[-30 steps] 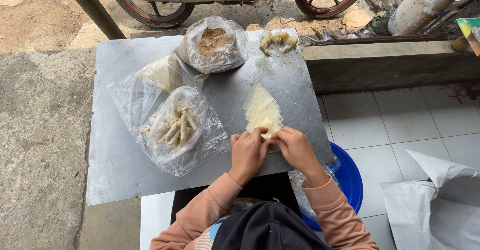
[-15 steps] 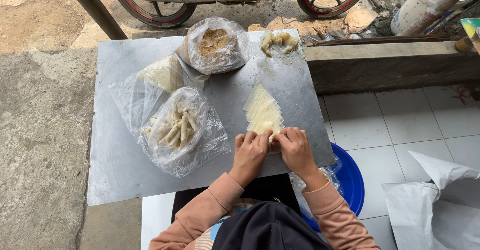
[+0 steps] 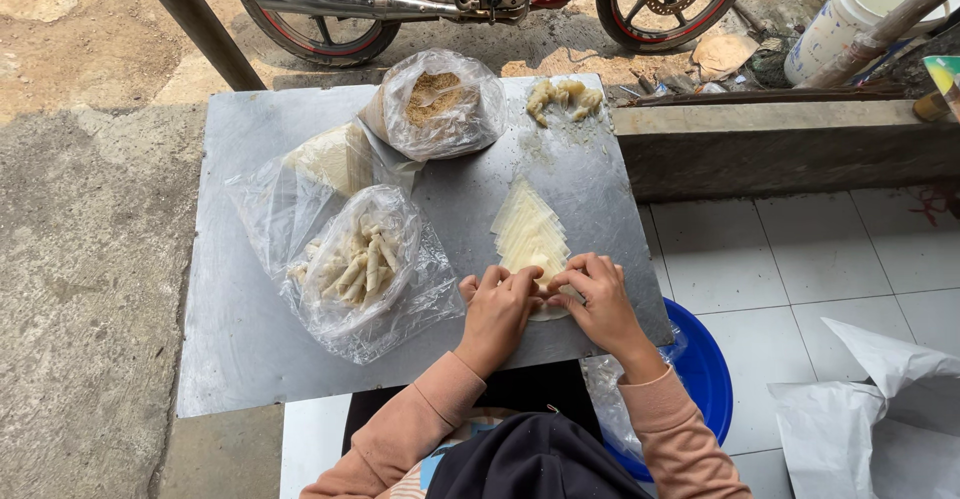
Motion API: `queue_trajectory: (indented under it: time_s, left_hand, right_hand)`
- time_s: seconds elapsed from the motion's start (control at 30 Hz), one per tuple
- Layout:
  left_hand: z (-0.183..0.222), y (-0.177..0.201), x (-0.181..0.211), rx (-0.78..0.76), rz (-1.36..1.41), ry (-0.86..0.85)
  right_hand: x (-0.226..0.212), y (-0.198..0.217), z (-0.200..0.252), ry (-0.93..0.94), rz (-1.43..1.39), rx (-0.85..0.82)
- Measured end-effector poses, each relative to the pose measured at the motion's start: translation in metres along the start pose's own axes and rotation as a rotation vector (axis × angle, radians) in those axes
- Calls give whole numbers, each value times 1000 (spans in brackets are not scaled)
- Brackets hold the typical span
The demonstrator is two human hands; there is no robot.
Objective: The person uses a small spoon to place filling onto thin wrappers and then folds each wrapper into a triangular shape by hand.
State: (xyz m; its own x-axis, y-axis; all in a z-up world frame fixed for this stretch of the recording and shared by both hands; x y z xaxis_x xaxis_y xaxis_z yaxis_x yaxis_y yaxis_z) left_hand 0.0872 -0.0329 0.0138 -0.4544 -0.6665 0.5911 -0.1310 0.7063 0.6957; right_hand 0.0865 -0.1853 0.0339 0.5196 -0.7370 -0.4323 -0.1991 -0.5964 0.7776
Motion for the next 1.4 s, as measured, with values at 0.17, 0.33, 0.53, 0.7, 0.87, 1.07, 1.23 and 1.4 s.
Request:
queue_trajectory:
  time_s: [0.17,0.33,0.53,0.7,0.87,1.07,1.23,1.4]
  left_hand:
    - [-9,-3,-5,5,2,173]
    - [-19,1,-8,26,37,177]
    - [-11,2,1,16,-62,-12]
    - [-10,2,-4,-51,-8,12]
    - [-9,4,-13,-26,74,204]
    - [-7,14,-15,0,20,290]
    - [-4,12,-13,53,-21,233]
    - [5,11,-12,-11,24,209]
  right_hand:
    - [4,-8,-2,-79,120,42]
    - [13,-11,-4,-193,42,89]
    - [7,-8,-2,-32,122,31]
    - [-5,-8,-8,26,178,40]
    - [-1,-7,-12,-119,111,-9]
    - [5,-19,-17,-210,138,119]
    - [14,-41,-41,-178,345,72]
    - [31,-25,-78,-195,222,17]
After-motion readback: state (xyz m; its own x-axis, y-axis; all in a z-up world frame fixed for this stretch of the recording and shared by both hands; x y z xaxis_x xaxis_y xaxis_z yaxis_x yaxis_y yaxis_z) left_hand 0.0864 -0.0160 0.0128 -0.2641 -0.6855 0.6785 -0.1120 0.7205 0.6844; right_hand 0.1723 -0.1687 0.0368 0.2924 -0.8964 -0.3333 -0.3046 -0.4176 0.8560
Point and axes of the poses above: each hand's wrist, its own z-axis away from the middle knuckle, its own y-axis out of the back of the hand, x = y × z, the point moved 7 cm from there along -z, towards the middle knuckle, and after that the axes turned 6 degrees about y, right-handed, at the moved point
